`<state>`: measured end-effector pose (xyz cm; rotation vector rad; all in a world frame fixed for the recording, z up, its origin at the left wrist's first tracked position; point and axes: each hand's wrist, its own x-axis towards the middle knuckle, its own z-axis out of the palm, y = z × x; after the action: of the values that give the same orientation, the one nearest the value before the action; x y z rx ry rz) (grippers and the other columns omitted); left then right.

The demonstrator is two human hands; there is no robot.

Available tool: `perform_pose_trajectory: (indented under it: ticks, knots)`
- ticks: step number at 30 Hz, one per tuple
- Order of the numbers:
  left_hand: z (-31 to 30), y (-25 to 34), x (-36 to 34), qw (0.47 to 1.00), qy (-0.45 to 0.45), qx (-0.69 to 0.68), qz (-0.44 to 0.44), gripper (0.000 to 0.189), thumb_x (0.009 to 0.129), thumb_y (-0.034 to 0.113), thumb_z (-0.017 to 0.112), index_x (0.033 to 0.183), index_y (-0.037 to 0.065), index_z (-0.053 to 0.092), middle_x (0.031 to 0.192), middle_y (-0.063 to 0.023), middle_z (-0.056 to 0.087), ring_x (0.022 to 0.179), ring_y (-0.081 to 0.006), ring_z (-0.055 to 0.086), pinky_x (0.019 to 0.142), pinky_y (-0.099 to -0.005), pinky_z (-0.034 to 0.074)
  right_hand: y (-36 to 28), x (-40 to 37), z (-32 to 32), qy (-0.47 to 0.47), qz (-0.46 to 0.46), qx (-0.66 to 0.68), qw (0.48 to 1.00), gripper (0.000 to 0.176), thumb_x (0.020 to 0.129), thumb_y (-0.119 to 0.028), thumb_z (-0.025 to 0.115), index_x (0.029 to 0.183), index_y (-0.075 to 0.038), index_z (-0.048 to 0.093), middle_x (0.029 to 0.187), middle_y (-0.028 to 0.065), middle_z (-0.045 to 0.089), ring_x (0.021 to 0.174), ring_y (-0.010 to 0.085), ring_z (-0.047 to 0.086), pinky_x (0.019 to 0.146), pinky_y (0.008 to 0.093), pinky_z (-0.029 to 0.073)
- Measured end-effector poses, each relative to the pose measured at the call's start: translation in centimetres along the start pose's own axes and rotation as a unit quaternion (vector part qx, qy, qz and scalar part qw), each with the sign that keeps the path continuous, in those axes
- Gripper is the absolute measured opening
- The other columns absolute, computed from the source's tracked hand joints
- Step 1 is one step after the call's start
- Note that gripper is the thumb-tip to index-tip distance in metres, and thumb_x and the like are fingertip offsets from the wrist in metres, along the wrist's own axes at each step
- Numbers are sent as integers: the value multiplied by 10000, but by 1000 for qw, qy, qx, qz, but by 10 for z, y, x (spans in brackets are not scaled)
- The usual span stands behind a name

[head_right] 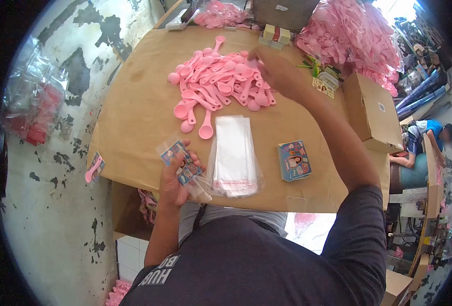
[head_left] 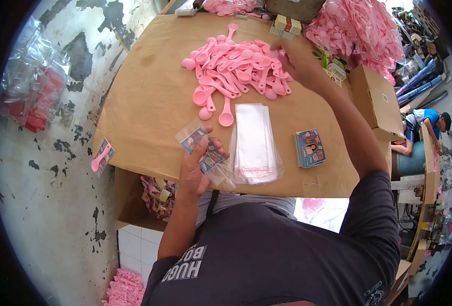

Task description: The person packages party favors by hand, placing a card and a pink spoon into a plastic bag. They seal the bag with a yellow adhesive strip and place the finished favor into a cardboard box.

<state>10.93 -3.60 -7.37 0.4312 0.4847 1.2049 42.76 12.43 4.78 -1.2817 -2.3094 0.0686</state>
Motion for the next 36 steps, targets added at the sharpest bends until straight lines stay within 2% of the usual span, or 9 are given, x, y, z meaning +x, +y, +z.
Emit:
perform_pose_trajectory:
  ticks: [4,8,11,13,20,23,26,29,36]
  knots:
    - [-2,-1,1,1000,-10,-3,-1,441,1051,228,624,1407,21,465,1022,-102,642,934,-198,683,895,-425,603,8,-49,9,-51,32,11,998,470,976,-71,620,1412,-135,457,1338,152,633,1205,367,624,1015,450,512]
    - [-1,0,1,1000,-9,19,-1,440,1051,226,623,1406,17,466,1027,-100,642,935,-193,683,890,-422,608,5,-85,-1,-92,86,41,991,521,958,-92,655,1440,-148,463,1370,157,615,1231,369,608,1019,437,512]
    - [0,0,1,1000,-10,18,-2,438,1052,223,621,1407,17,467,1023,-96,642,936,-187,682,882,-418,612,16,-107,-2,-39,-1,-56,998,516,933,-115,699,1417,-125,521,1381,151,601,1169,342,633,974,416,529]
    - [0,0,1,1000,-7,25,5,435,1055,227,617,1406,17,468,1019,-92,640,935,-179,680,883,-415,611,20,-117,-3,-111,170,37,979,366,906,-145,710,1249,-56,617,1184,168,636,1138,358,609,951,436,497]
    - [-2,-5,-1,999,4,27,32,452,1061,241,606,1420,15,450,1013,-86,637,925,-160,672,881,-409,610,24,-140,11,-63,187,2,980,184,943,-179,694,1009,-23,621,978,165,618,917,356,615,810,450,494]
    - [-2,-6,-1,998,-1,33,50,461,1063,243,603,1426,11,439,1013,-85,637,919,-156,668,879,-405,609,16,-137,8,-60,177,-7,982,151,963,-163,664,1027,-42,601,971,163,636,919,362,631,791,457,493]
    - [-3,-6,-1,998,4,33,49,458,1065,242,600,1426,10,440,1013,-86,636,919,-156,665,878,-401,608,1,-129,-2,-89,276,-3,957,255,977,-154,654,1203,-61,581,981,164,636,929,317,646,801,426,506]
    - [-1,-6,-1,998,-3,41,50,457,1065,241,600,1426,8,442,1014,-87,633,926,-158,663,878,-400,608,4,-137,-3,-5,155,-42,987,349,969,-124,656,1305,-103,564,1034,164,656,951,298,654,809,419,512]
    - [-3,-6,-1,998,-7,48,48,461,1068,242,596,1436,16,436,1019,-90,628,937,-165,657,897,-403,606,22,-153,-18,-110,268,-11,957,470,922,-147,742,1350,-64,566,1020,139,660,920,235,648,786,388,510]
